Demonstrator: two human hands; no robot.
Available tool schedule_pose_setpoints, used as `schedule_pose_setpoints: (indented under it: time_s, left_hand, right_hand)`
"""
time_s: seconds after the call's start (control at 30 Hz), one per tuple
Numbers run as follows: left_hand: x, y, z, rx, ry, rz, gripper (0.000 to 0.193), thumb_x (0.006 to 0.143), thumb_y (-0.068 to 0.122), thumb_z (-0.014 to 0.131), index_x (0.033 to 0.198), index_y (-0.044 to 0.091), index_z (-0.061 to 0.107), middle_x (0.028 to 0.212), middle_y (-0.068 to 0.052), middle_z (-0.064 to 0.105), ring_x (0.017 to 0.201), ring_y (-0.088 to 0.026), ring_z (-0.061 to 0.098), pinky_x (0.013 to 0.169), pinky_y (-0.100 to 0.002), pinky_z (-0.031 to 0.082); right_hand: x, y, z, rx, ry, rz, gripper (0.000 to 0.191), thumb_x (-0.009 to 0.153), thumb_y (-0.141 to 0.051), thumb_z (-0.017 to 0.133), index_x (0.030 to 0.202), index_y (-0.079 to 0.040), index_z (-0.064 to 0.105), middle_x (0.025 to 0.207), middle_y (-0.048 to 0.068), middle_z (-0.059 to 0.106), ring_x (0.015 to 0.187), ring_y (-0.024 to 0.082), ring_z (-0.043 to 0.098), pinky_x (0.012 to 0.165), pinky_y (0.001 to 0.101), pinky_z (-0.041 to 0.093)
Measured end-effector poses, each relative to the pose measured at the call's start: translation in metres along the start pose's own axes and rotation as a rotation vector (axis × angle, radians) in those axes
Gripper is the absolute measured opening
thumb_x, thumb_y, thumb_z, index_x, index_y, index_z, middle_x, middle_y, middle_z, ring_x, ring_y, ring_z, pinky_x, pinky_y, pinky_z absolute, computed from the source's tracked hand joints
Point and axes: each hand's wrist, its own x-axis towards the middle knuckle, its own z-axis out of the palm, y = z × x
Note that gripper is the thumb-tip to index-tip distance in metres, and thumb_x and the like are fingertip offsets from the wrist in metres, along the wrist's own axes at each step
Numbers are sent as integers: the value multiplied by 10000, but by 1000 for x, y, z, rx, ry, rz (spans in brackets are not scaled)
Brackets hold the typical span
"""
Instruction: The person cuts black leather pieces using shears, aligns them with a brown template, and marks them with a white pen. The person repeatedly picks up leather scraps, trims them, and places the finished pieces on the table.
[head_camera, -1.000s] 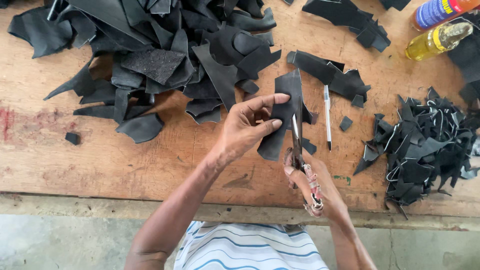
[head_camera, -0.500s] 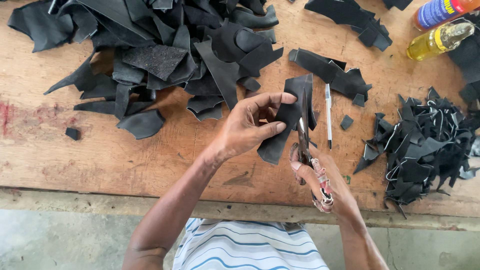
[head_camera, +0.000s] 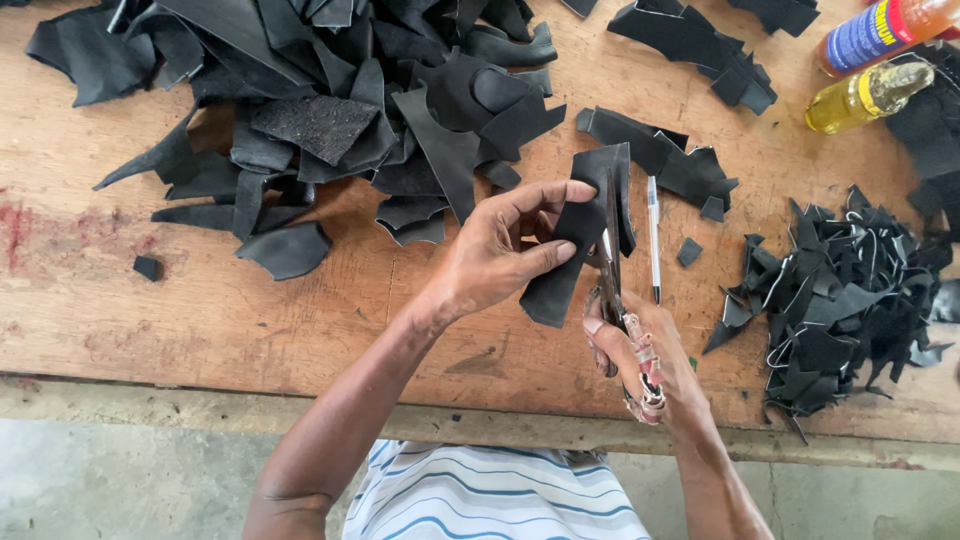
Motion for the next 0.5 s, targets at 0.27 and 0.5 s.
schedule_pose_setpoints:
  time_s: [0.27,0.5]
  left_hand:
    - [2,-2,-2,-38,-4,20,537,949,-50,702,1461,35,565,1202,-9,650,997,-66,623,952,-251,554]
    - [2,-3,-1,-37,0,30,544,945,-57,695,1463,36,560,1228,-7,649,970,-60,603,918,-241,551]
  right_hand:
    - [4,4,1,16,-21,-24,145,893,-165,623,897,-22,600,645,17,524,576,126,550,544,301,462]
    - [5,3,0,-48,-18,-30,196,874,-222,631,890,-28,605,634,29,548,591,139,563,563,312,458]
